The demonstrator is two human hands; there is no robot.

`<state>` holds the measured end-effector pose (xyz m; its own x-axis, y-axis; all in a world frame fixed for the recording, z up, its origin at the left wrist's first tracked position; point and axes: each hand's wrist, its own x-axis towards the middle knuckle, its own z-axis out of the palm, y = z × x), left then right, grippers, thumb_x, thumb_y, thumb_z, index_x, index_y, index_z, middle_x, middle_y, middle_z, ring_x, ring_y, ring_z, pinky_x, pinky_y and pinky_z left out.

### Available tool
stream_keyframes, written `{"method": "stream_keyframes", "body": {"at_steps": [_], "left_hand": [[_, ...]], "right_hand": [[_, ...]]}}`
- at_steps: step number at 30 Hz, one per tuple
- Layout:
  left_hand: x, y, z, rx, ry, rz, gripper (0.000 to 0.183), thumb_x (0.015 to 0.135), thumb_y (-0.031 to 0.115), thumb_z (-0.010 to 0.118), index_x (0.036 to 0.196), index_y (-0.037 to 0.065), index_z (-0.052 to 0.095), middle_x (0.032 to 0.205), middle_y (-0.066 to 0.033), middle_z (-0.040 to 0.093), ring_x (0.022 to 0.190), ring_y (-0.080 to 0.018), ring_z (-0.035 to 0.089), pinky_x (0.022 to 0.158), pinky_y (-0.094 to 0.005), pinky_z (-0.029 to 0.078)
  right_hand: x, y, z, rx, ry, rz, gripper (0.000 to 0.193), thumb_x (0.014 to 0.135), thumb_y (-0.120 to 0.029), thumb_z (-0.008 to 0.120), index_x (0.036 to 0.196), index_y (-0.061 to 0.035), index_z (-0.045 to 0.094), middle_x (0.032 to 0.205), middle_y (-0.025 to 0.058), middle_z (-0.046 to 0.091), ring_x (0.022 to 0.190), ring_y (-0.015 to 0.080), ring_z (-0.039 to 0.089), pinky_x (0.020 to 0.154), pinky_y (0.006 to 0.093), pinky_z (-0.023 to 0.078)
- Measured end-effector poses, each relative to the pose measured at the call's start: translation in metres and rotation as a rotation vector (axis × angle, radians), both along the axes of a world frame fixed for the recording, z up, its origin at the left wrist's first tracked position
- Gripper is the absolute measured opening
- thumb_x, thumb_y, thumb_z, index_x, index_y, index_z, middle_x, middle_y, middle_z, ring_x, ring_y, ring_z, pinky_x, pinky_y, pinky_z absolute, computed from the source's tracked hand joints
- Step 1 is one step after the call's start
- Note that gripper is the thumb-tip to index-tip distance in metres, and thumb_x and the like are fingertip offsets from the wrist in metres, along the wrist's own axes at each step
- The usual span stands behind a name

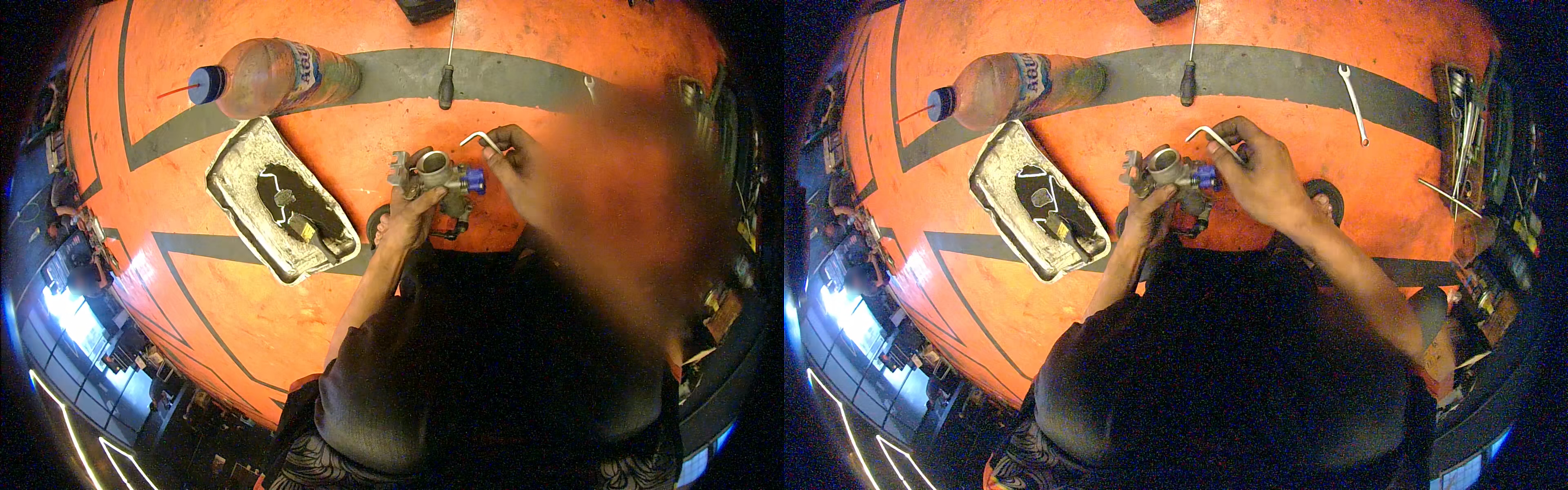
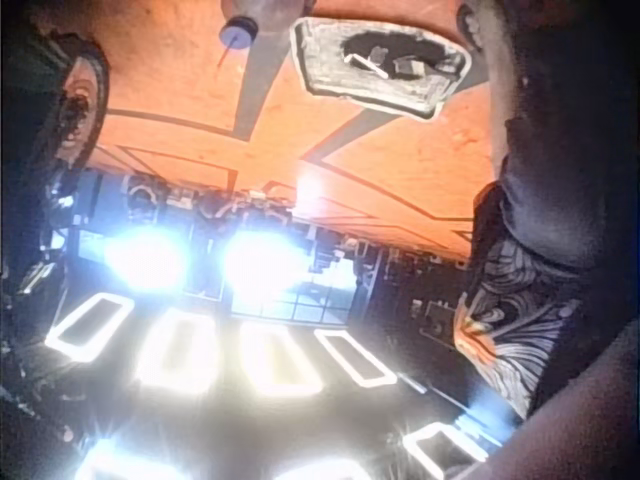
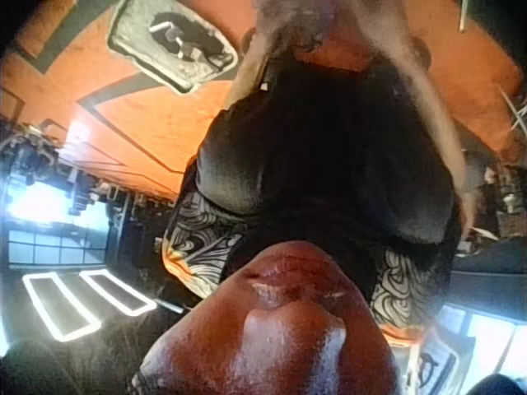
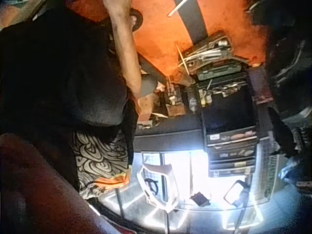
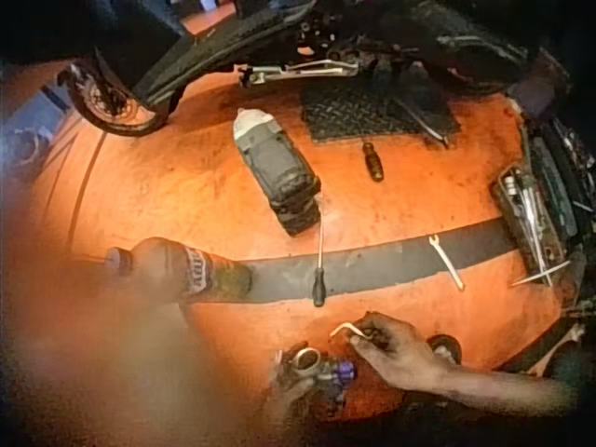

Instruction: The person disassembles a mechanical motorcycle part by hand while sitting on the floor, using an allen key to remove bolts and placing the pieces into a small tray.

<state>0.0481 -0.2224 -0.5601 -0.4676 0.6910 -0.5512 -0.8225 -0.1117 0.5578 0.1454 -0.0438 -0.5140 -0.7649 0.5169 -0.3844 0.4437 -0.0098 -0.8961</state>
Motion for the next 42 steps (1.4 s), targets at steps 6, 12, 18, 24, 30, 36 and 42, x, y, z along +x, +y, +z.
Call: {"method": "stream_keyframes", "body": {"at_steps": [6, 12, 18, 24, 30, 36, 42], "left_hand": [[-0.022, -0.001, 0.038, 0.1, 0.062, -0.186, 0.093, 0.068, 0.011, 0.082, 0.142, 0.003, 0.026, 0.115, -0.0129, 0.06, 0.104, -0.0252, 0.061, 0.093, -0.0381, 0.05], [-0.011, 0.009, 0.057, -0.275, 0.967, -0.438, 0.079, 0.064, 0.005, 0.083, 0.132, 0.005, 0.044, 0.117, -0.0118, 0.06, 0.109, -0.0234, 0.059, 0.093, -0.035, 0.049], [-0.009, 0.01, 0.05, -0.302, 1.027, -0.485, 0.077, 0.06, -0.001, 0.081, 0.13, 0.006, 0.049, 0.118, -0.0121, 0.059, 0.109, -0.0251, 0.059, 0.093, -0.0347, 0.048], [-0.016, -0.001, 0.032, -0.128, 0.551, -0.278, 0.098, 0.065, 0.02, 0.087, 0.141, 0.001, 0.028, 0.118, -0.0119, 0.06, 0.103, -0.0204, 0.061, 0.087, -0.0318, 0.052], [-0.019, 0.003, 0.047, -0.026, 0.298, -0.2, 0.112, 0.066, 0.049, 0.082, 0.145, 0.0, 0.02, 0.112, -0.0134, 0.062, 0.09, -0.0179, 0.064, 0.078, -0.0292, 0.053], [-0.02, 0.0, 0.045, 0.013, 0.123, -0.228, 0.11, 0.07, 0.057, 0.075, 0.146, 0.001, 0.019, 0.109, -0.0131, 0.061, 0.094, -0.0203, 0.063, 0.082, -0.0339, 0.053], [-0.005, 0.0, 0.04, -0.144, 0.161, -0.183, 0.105, 0.073, 0.08, 0.044, 0.146, 0.008, 0.025, 0.111, -0.0127, 0.061, 0.096, -0.0237, 0.063, 0.082, -0.0365, 0.054]], "right_hand": [[0.008, -0.003, 0.0, -0.122, 0.037, 0.037, 0.025, 0.095, -0.02, 0.055, 0.108, -0.0005, 0.062, 0.083, 0.007, 0.063, 0.077, 0.013, 0.055, 0.071, 0.029, 0.046], [0.014, -0.005, -0.004, -0.143, 0.032, -0.015, 0.024, 0.096, -0.019, 0.054, 0.107, 0.0007, 0.062, 0.089, 0.0055, 0.063, 0.082, 0.0117, 0.056, 0.073, 0.0277, 0.045], [0.017, 0.002, -0.001, -0.181, -0.02, -0.044, 0.022, 0.096, -0.018, 0.054, 0.105, 0.0002, 0.062, 0.085, 0.0039, 0.061, 0.081, 0.0114, 0.053, 0.073, 0.0267, 0.044], [0.021, 0.001, -0.009, -0.24, -0.012, -0.026, 0.022, 0.091, -0.016, 0.062, 0.107, -0.0007, 0.062, 0.092, 0.0034, 0.062, 0.083, 0.0095, 0.054, 0.075, 0.0251, 0.046], [0.013, 0.009, 0.009, -0.375, 0.063, 0.165, 0.029, 0.084, -0.014, 0.072, 0.107, 0.0001, 0.063, 0.094, 0.0036, 0.064, 0.084, 0.0101, 0.055, 0.076, 0.0267, 0.047], [0.003, 0.018, -0.009, -0.351, 0.11, 0.513, 0.028, 0.082, -0.027, 0.073, 0.095, -0.002, 0.068, 0.077, 0.007, 0.066, 0.073, 0.0157, 0.06, 0.072, 0.0322, 0.048], [-0.006, 0.011, 0.026, -0.031, 0.003, 0.562, 0.028, 0.085, -0.024, 0.068, 0.095, 0.0014, 0.063, 0.089, 0.0152, 0.064, 0.085, 0.0291, 0.063, 0.075, 0.0383, 0.049]]}}
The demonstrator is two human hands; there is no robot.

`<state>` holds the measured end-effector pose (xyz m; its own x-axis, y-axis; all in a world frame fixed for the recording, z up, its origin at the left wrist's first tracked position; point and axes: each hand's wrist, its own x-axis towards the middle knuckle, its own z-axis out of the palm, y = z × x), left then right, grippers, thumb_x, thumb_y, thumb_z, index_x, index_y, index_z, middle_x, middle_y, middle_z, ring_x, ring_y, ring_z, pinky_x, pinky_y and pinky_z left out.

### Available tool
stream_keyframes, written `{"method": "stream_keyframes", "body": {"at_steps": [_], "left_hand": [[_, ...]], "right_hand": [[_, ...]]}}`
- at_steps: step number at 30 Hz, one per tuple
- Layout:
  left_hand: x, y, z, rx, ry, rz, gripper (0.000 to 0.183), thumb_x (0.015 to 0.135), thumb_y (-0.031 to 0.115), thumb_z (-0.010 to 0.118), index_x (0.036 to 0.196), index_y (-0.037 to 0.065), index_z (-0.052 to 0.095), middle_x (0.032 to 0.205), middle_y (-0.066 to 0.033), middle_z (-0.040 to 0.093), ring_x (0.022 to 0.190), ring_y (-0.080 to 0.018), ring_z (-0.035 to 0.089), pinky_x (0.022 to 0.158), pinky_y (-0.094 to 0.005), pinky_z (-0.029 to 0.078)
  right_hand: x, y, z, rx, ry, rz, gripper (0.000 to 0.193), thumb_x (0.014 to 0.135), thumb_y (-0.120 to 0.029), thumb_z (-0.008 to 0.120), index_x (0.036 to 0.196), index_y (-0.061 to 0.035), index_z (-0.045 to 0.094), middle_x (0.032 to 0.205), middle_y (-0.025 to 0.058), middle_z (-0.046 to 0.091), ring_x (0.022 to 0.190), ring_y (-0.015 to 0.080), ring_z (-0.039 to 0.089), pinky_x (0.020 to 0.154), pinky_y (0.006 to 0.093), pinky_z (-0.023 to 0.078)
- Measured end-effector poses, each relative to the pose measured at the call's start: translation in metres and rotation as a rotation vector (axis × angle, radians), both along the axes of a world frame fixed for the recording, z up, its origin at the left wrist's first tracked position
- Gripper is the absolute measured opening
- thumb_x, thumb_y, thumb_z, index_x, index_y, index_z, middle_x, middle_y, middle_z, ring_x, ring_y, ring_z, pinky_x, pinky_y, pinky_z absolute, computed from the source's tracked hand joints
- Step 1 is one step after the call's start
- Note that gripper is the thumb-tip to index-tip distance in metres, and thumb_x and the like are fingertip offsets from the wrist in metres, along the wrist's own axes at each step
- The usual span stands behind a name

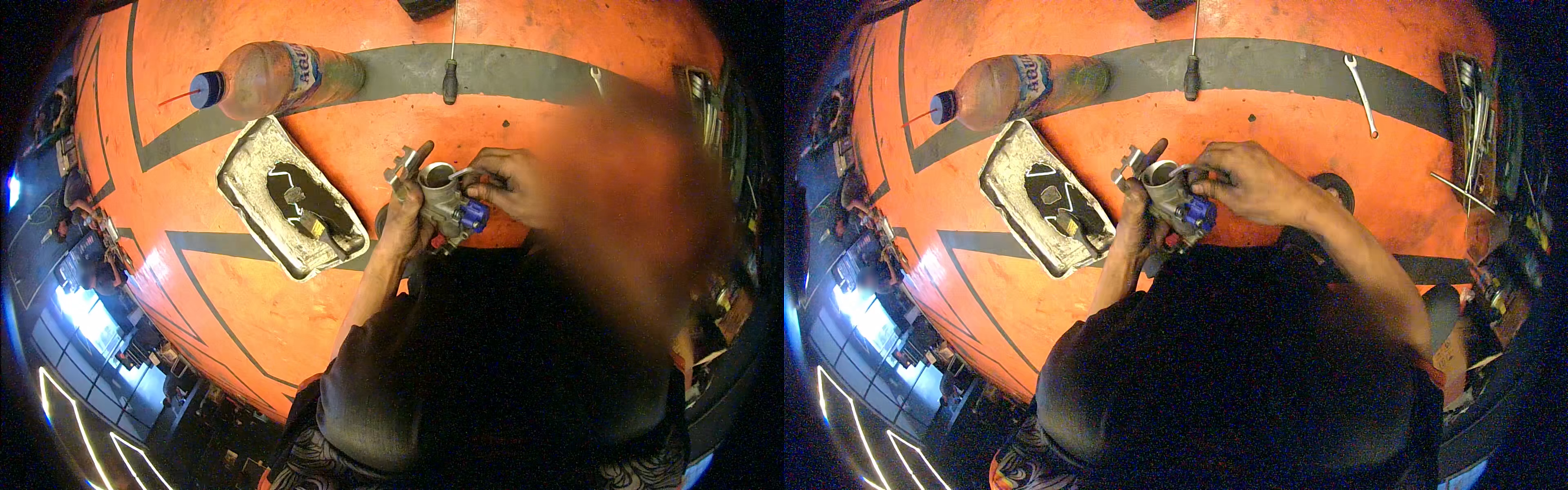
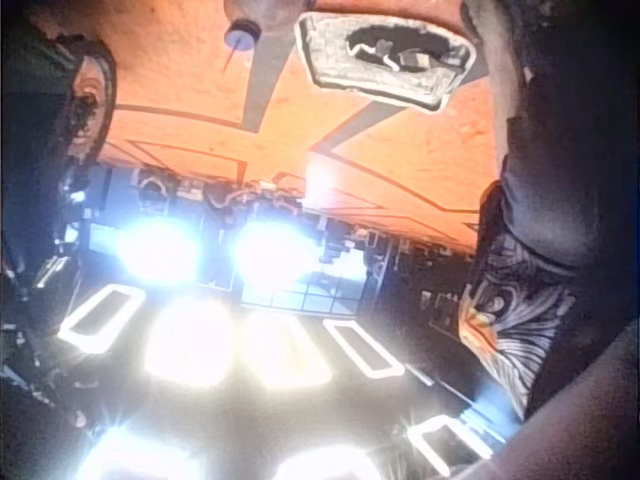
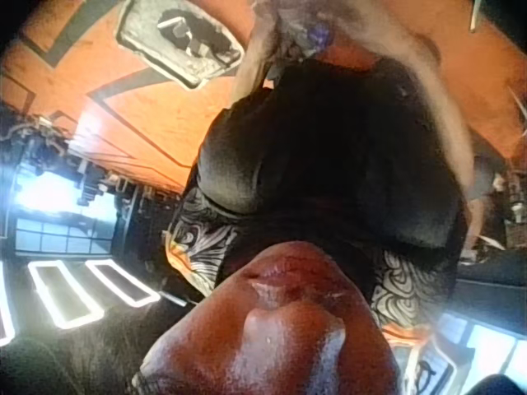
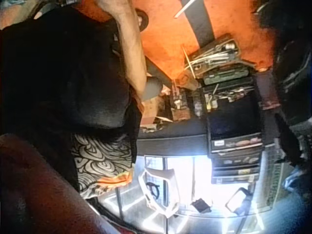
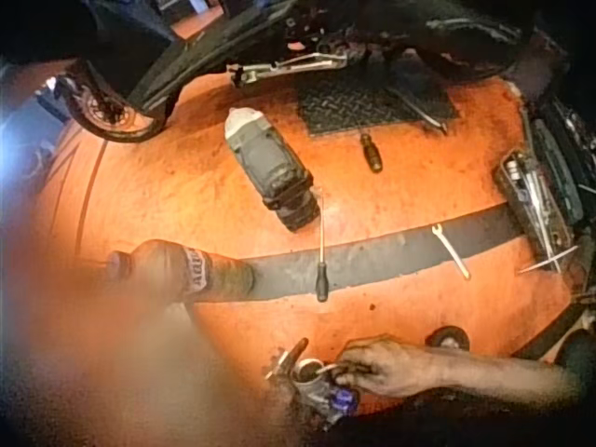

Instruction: The person disassembles a mechanical motorcycle part by hand while sitting on the floor, using an allen key to remove bolts and placing the pieces into a small tray.

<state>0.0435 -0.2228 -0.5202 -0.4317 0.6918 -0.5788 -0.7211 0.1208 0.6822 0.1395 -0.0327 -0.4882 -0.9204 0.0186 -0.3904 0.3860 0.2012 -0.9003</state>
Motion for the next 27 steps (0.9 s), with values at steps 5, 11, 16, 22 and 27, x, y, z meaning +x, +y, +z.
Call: {"method": "stream_keyframes", "body": {"at_steps": [5, 11, 16, 22, 27], "left_hand": [[-0.005, -0.005, -0.011, -0.121, -0.037, -0.042, 0.092, 0.084, 0.079, 0.023, 0.145, 0.01, 0.029, 0.113, -0.0134, 0.059, 0.099, -0.0205, 0.059, 0.085, -0.034, 0.051], [-0.006, 0.015, -0.01, -0.341, 0.087, -0.086, 0.093, 0.086, 0.078, 0.013, 0.132, 0.005, 0.049, 0.102, -0.0098, 0.061, 0.088, -0.0209, 0.06, 0.081, -0.0328, 0.049], [0.003, 0.027, 0.003, -0.502, 0.206, -0.032, 0.083, 0.095, 0.065, 0.013, 0.102, -0.003, 0.06, 0.083, -0.0085, 0.061, 0.069, -0.0159, 0.054, 0.065, -0.0293, 0.047], [0.014, -0.002, -0.053, -0.448, 0.573, -0.111, 0.067, 0.101, 0.052, 0.019, 0.107, -0.005, 0.054, 0.089, -0.0113, 0.059, 0.076, -0.019, 0.055, 0.071, -0.0326, 0.048], [0.01, 0.017, -0.026, -0.25, 0.355, -0.011, 0.053, 0.104, 0.039, 0.024, 0.113, -0.006, 0.049, 0.094, -0.0142, 0.058, 0.08, -0.0219, 0.056, 0.077, -0.0339, 0.048]], "right_hand": [[0.011, -0.016, -0.011, -0.356, -0.033, -0.31, 0.026, 0.092, -0.023, 0.06, 0.104, 0.0002, 0.06, 0.096, 0.0152, 0.061, 0.087, 0.0301, 0.062, 0.08, 0.0387, 0.049], [0.011, -0.019, -0.011, 0.072, -0.033, -0.389, 0.029, 0.093, -0.025, 0.056, 0.108, 0.0, 0.063, 0.087, 0.018, 0.064, 0.08, 0.0292, 0.065, 0.075, 0.0366, 0.05], [0.011, -0.033, 0.001, 0.142, -0.118, -0.234, 0.024, 0.091, -0.023, 0.056, 0.097, -0.0024, 0.067, 0.076, 0.0207, 0.065, 0.071, 0.0373, 0.064, 0.07, 0.0464, 0.05], [-0.003, -0.039, 0.005, 0.271, -0.181, -0.151, 0.027, 0.091, -0.024, 0.055, 0.087, 0.0, 0.066, 0.072, 0.0235, 0.063, 0.072, 0.0413, 0.063, 0.074, 0.0512, 0.048], [0.0, -0.04, -0.005, 0.232, -0.157, -0.2, 0.027, 0.09, -0.024, 0.056, 0.083, 0.0008, 0.066, 0.07, 0.0246, 0.062, 0.066, 0.0422, 0.062, 0.067, 0.0513, 0.049]]}}
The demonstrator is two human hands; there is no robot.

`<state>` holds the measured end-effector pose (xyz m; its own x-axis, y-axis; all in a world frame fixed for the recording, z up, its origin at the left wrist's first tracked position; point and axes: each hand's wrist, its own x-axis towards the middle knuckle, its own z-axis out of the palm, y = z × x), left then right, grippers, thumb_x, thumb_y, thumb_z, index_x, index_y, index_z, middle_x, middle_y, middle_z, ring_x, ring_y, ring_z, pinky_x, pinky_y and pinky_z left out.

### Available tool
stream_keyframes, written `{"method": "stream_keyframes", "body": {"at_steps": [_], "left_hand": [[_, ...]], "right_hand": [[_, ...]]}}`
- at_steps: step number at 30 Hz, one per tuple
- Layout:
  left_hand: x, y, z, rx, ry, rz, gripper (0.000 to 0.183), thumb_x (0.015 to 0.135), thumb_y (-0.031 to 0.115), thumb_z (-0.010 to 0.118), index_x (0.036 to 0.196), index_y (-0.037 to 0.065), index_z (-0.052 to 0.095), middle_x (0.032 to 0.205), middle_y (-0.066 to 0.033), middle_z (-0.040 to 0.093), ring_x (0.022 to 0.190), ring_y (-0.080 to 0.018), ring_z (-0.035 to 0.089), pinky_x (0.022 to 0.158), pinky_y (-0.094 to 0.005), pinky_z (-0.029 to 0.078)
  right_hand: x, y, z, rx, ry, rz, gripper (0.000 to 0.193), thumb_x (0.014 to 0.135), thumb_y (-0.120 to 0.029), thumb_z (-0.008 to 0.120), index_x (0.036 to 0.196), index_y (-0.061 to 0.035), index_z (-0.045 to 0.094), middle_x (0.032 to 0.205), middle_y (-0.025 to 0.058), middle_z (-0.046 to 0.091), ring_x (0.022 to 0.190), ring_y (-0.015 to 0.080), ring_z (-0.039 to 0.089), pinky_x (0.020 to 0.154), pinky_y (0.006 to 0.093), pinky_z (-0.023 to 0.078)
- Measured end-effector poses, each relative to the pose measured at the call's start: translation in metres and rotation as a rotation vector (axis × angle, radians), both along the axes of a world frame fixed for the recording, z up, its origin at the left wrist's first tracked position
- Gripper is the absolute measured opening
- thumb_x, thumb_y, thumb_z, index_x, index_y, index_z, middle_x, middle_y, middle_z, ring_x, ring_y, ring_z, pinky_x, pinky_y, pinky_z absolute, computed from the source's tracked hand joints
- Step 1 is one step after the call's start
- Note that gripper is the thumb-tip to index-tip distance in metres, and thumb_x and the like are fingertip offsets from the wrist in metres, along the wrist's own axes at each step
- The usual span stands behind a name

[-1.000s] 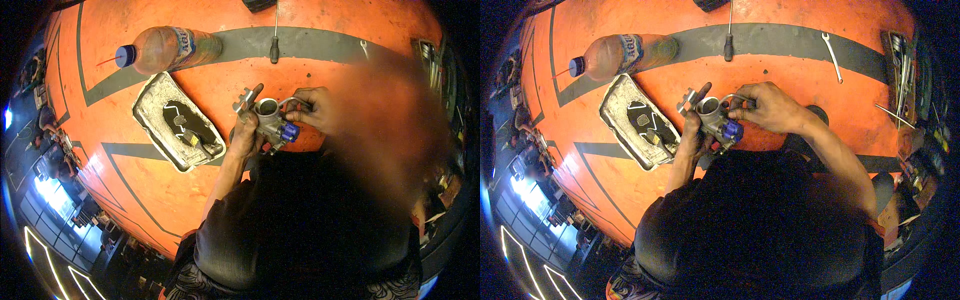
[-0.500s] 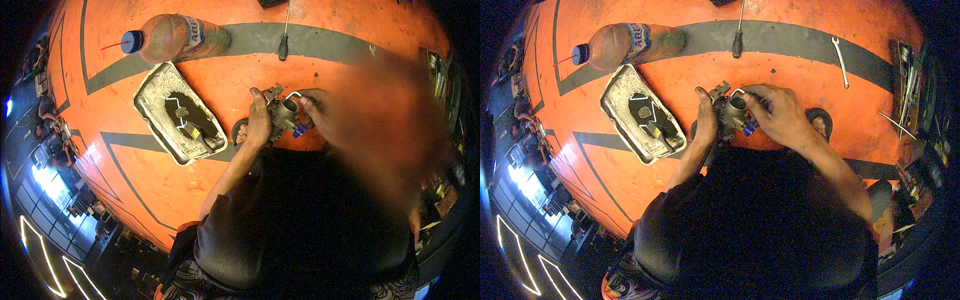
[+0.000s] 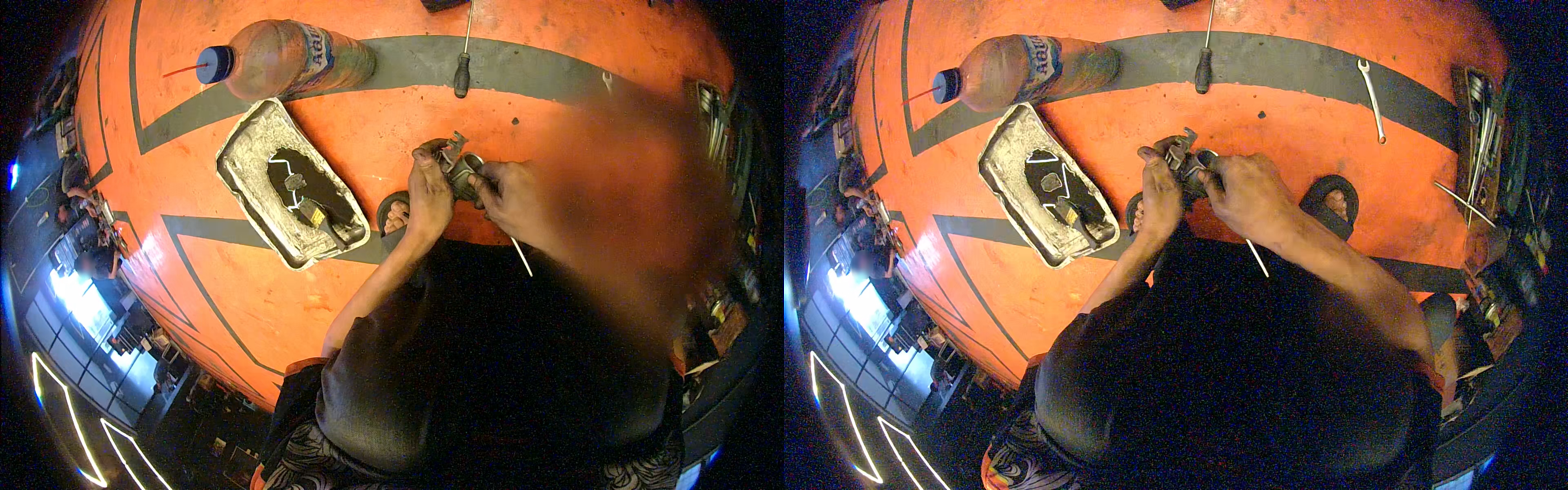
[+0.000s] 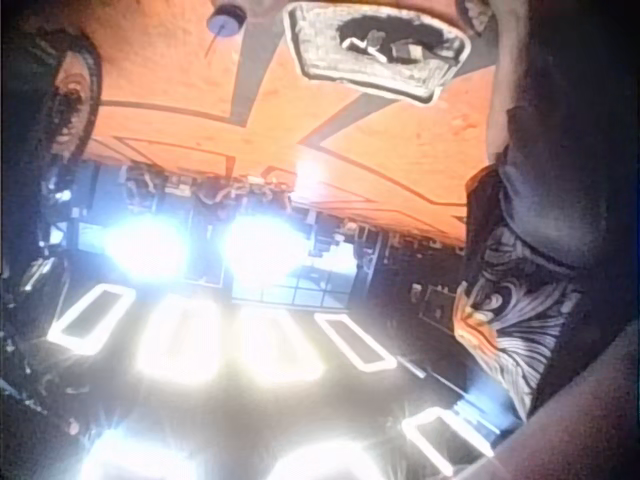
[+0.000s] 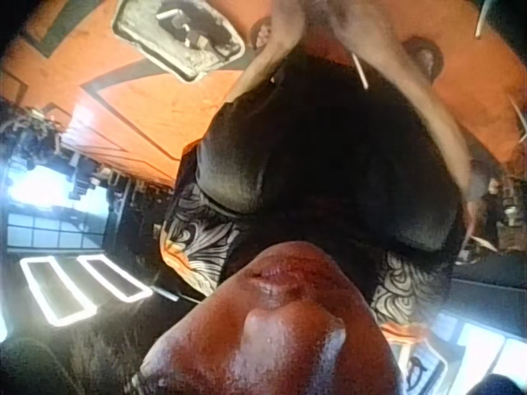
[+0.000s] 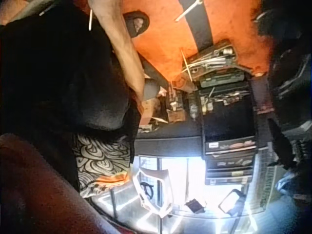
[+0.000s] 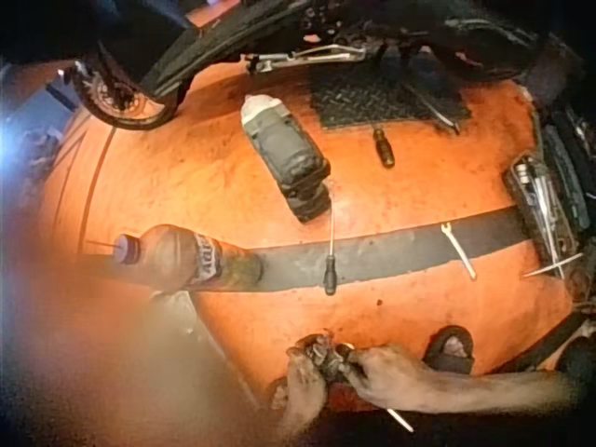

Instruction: The person disassembles a mechanical motorcycle part by hand while sitting on the floor, using an allen key to remove bolts and placing the pieces into a small tray.

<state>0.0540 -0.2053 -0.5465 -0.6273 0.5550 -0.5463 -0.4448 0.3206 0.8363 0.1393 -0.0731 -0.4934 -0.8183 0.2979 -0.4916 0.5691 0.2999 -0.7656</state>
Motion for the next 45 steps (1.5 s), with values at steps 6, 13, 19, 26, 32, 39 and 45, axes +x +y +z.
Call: {"method": "stream_keyframes", "body": {"at_steps": [6, 13, 19, 26, 32, 39, 45], "left_hand": [[0.006, -0.009, -0.024, -0.012, 0.253, -0.029, 0.05, 0.103, 0.039, 0.028, 0.112, -0.005, 0.049, 0.094, -0.0144, 0.055, 0.085, -0.0208, 0.055, 0.076, -0.0323, 0.047], [0.005, -0.003, -0.015, -0.043, 0.267, -0.03, 0.051, 0.103, 0.042, 0.028, 0.109, -0.005, 0.048, 0.093, -0.0133, 0.055, 0.081, -0.019, 0.053, 0.073, -0.0321, 0.046], [0.006, -0.004, -0.016, -0.098, 0.353, 0.045, 0.049, 0.103, 0.041, 0.027, 0.101, -0.003, 0.049, 0.088, -0.0107, 0.053, 0.076, -0.0165, 0.05, 0.067, -0.0313, 0.044], [-0.001, -0.002, -0.008, -0.181, 0.203, 0.099, 0.065, 0.102, 0.048, 0.018, 0.092, -0.004, 0.054, 0.074, -0.0065, 0.054, 0.064, -0.0151, 0.049, 0.058, -0.0293, 0.042], [0.002, 0.002, -0.013, -0.229, 0.21, 0.151, 0.067, 0.102, 0.05, 0.018, 0.087, -0.003, 0.055, 0.07, -0.006, 0.053, 0.06, -0.0141, 0.049, 0.054, -0.0273, 0.042], [-0.003, -0.007, -0.048, -0.253, 0.117, 0.099, 0.064, 0.102, 0.047, 0.02, 0.099, -0.008, 0.053, 0.08, -0.0156, 0.057, 0.072, -0.0242, 0.054, 0.071, -0.0365, 0.045], [0.005, 0.003, -0.062, -0.364, 0.074, -0.039, 0.056, 0.102, 0.042, 0.026, 0.104, -0.008, 0.051, 0.089, -0.0245, 0.058, 0.08, -0.0397, 0.055, 0.074, -0.0455, 0.043]], "right_hand": [[0.001, -0.004, -0.006, 0.062, -0.005, -0.014, 0.024, 0.087, -0.021, 0.059, 0.081, 0.0007, 0.065, 0.068, 0.024, 0.062, 0.064, 0.0407, 0.062, 0.064, 0.0503, 0.05], [-0.003, -0.001, 0.004, 0.131, -0.01, 0.028, 0.02, 0.085, -0.018, 0.06, 0.083, 0.0009, 0.064, 0.07, 0.024, 0.062, 0.065, 0.0412, 0.063, 0.065, 0.0504, 0.05], [0.002, -0.011, -0.014, 0.14, 0.026, 0.055, 0.018, 0.087, -0.019, 0.059, 0.089, -0.0011, 0.062, 0.068, 0.0221, 0.062, 0.063, 0.0397, 0.062, 0.063, 0.0496, 0.049], [-0.006, -0.019, -0.024, 0.281, 0.091, 0.178, 0.022, 0.09, -0.023, 0.055, 0.088, -0.0011, 0.059, 0.067, 0.0206, 0.063, 0.064, 0.0402, 0.064, 0.06, 0.0513, 0.051], [0.003, -0.016, -0.003, 0.238, -0.165, 0.305, 0.026, 0.092, -0.022, 0.048, 0.101, 0.0012, 0.055, 0.075, 0.0202, 0.065, 0.071, 0.0379, 0.066, 0.063, 0.0514, 0.053], [0.013, -0.024, -0.017, 0.167, -0.227, 0.076, 0.036, 0.096, -0.023, 0.046, 0.121, 0.0022, 0.045, 0.119, 0.0276, 0.05, 0.1, 0.0413, 0.059, 0.083, 0.0513, 0.05], [0.034, -0.018, -0.066, 0.055, -0.102, 0.12, 0.04, 0.096, -0.022, 0.047, 0.129, -0.0008, 0.041, 0.118, 0.0286, 0.047, 0.104, 0.0463, 0.054, 0.09, 0.0503, 0.047]]}}
